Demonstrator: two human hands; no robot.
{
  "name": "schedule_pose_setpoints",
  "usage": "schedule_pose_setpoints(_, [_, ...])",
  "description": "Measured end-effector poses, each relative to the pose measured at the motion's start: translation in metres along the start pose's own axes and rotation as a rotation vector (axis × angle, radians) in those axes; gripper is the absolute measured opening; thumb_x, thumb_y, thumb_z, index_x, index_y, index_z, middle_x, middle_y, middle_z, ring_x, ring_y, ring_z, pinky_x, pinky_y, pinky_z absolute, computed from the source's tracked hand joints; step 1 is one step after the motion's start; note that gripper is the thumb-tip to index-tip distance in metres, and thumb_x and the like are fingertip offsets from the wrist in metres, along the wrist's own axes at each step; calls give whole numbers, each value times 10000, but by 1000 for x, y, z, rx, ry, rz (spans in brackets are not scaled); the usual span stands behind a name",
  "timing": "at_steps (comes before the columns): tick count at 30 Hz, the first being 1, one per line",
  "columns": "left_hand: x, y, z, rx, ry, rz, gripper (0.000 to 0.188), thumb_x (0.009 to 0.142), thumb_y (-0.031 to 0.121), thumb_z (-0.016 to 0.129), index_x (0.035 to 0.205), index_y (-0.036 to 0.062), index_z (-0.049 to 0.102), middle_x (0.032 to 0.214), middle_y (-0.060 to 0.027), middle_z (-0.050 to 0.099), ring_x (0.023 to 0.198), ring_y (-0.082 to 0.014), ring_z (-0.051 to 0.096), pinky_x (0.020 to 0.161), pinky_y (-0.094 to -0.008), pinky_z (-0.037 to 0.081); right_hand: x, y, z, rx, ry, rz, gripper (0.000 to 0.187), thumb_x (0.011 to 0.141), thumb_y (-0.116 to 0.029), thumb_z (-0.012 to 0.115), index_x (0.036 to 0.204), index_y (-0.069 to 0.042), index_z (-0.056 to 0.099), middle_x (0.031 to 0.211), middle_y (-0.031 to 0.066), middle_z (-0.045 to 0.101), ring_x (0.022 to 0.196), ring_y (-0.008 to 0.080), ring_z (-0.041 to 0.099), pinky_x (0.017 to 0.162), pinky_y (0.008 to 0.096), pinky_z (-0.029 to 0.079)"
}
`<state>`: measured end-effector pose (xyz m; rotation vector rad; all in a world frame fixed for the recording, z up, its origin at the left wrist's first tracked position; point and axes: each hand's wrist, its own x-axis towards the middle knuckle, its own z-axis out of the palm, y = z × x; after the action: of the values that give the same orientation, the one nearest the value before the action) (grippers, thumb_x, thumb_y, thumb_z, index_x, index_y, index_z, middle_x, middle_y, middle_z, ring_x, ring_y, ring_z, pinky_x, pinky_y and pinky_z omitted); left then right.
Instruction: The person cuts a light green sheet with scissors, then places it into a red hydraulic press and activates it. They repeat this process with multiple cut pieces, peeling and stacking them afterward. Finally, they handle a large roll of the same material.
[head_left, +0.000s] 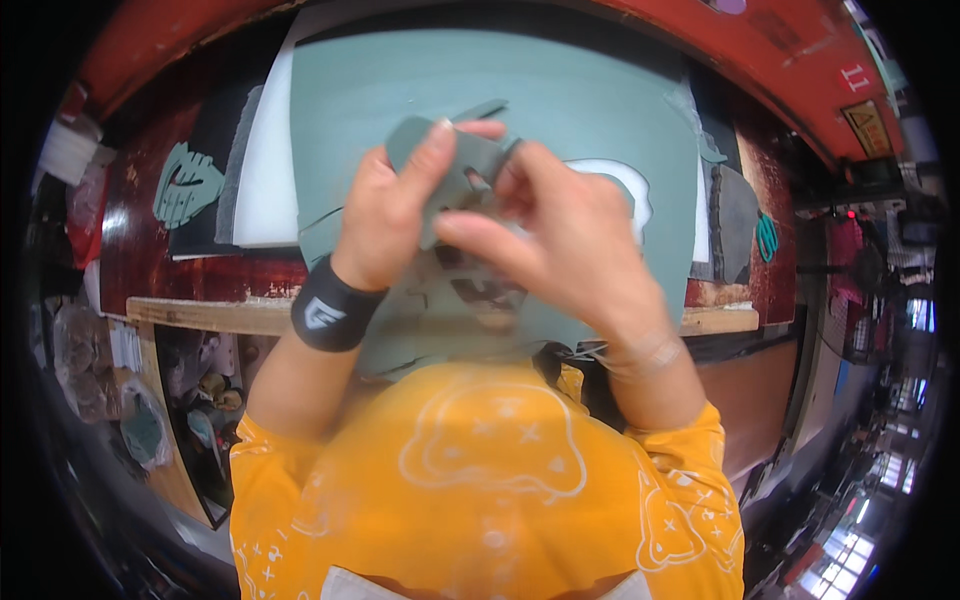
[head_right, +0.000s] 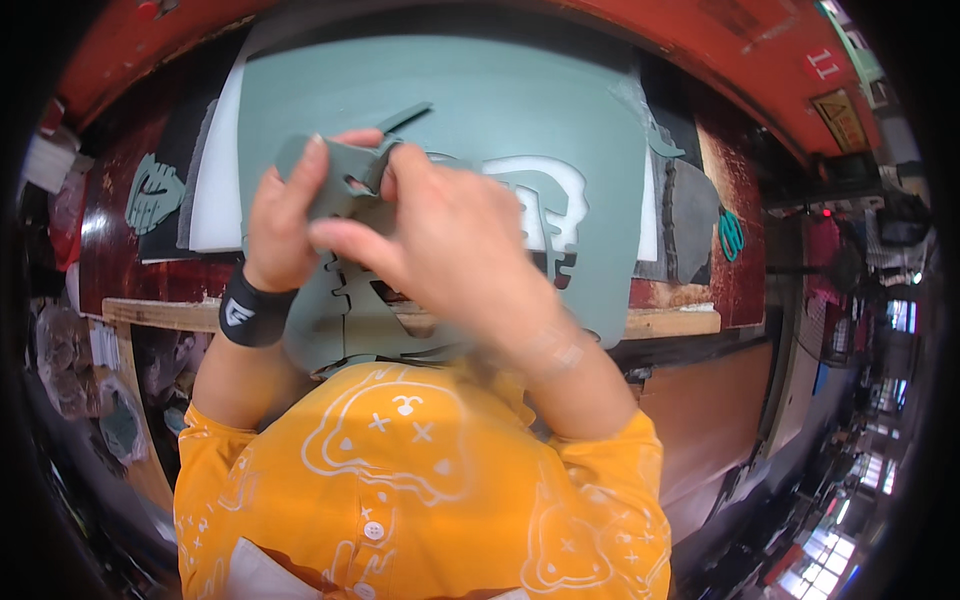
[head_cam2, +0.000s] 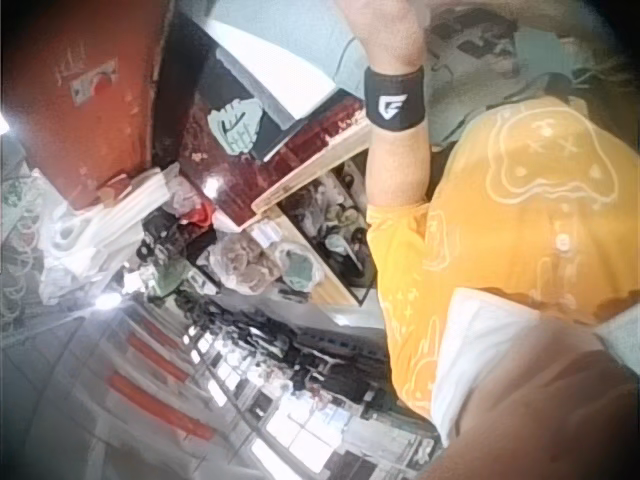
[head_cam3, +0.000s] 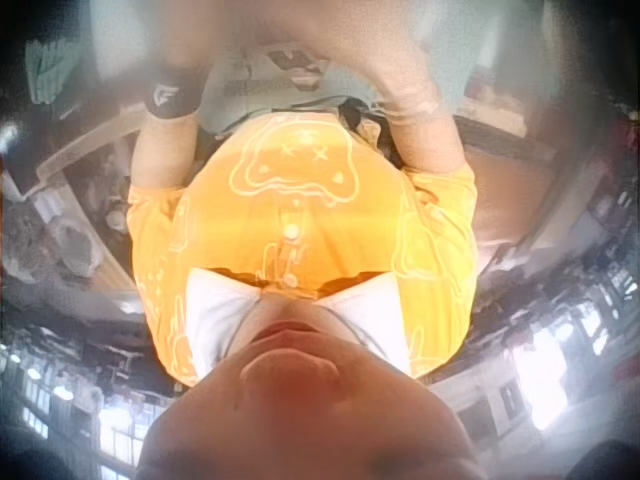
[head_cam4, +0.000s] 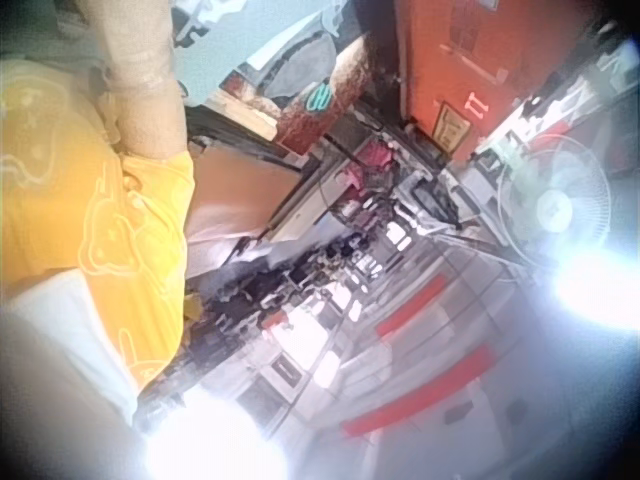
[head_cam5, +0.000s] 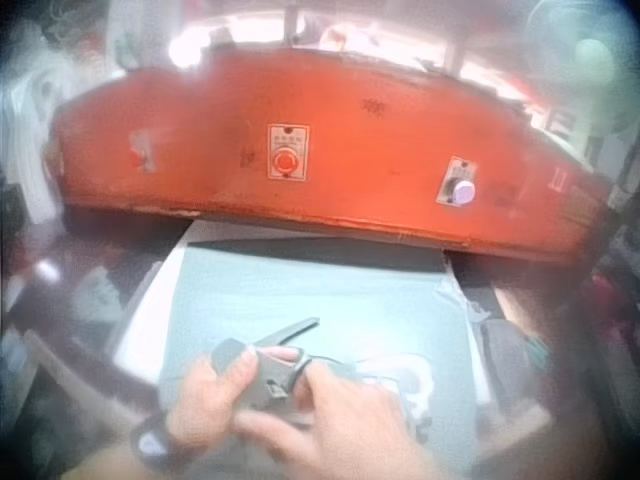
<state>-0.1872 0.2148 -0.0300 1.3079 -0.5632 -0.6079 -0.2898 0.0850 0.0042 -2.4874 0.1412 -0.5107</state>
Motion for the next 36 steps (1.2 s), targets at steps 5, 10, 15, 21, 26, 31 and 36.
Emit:
schedule_pose_setpoints(5, [13, -6, -13, 131, -100, 120, 397, 984, 343, 431, 1094, 25, 643, 911, -42, 645, 842, -100, 575, 826, -249, 449, 1, 19, 27, 81, 55, 116, 296, 834, -297, 626, 686, -56, 538, 613, 130, 569, 578, 345, 562, 512, 408, 435])
schedule_pose_setpoints(10, [79, -7, -81, -701, -11, -66, 365, 989, 300, 406, 1104, 18, 607, 926, -46, 642, 722, -145, 602, 715, -279, 493, -39, 45, 29, 79, -300, 57, 225, 857, -234, 558, 720, -56, 567, 655, 156, 564, 642, 372, 550, 572, 446, 432])
schedule_pose_setpoints(15, [131, 62, -145, -611, 248, 370, 441, 1003, 367, 274, 1024, 31, 558, 952, -135, 621, 969, -284, 589, 901, -417, 461, -80, 53, 39, 98, -432, 173, 188, 838, -175, 591, 750, -11, 568, 678, 153, 549, 638, 347, 517, 582, 376, 438])
schedule_pose_setpoints(21, [64, 74, -135, 634, 410, 597, 327, 984, 303, 426, 1022, 17, 581, 824, -74, 601, 727, -167, 594, 673, -308, 509, -68, 51, 46, 634, -587, 49, 189, 834, -229, 624, 909, -57, 653, 754, 64, 583, 812, 214, 568, 780, 324, 456])
schedule_pose_setpoints(26, [-55, 18, -95, 1041, -262, 540, 351, 694, 85, 687, 1041, 112, 638, 752, -44, 574, 670, -260, 563, 692, -320, 498, -39, 53, 79, 1003, -1045, 345, 246, 869, -250, 588, 933, -34, 688, 893, 47, 670, 825, 122, 577, 819, 285, 453])
schedule_pose_setpoints(31, [-120, -55, -86, 963, -425, 569, 553, 624, 73, 676, 1164, 172, 607, 822, -44, 484, 741, -242, 529, 751, -376, 484, -42, 77, 96, 1272, -1135, 450, 258, 855, -234, 616, 853, 15, 681, 851, 82, 669, 834, 180, 593, 793, 295, 454])
schedule_pose_setpoints(36, [-119, -61, -83, 1059, -300, 615, 473, 694, 80, 637, 1163, 136, 606, 889, -62, 513, 817, -253, 546, 810, -373, 475, -58, 83, 115, 1876, -986, 575, 254, 838, -207, 640, 800, 44, 636, 922, 135, 657, 842, 240, 592, 803, 345, 452])
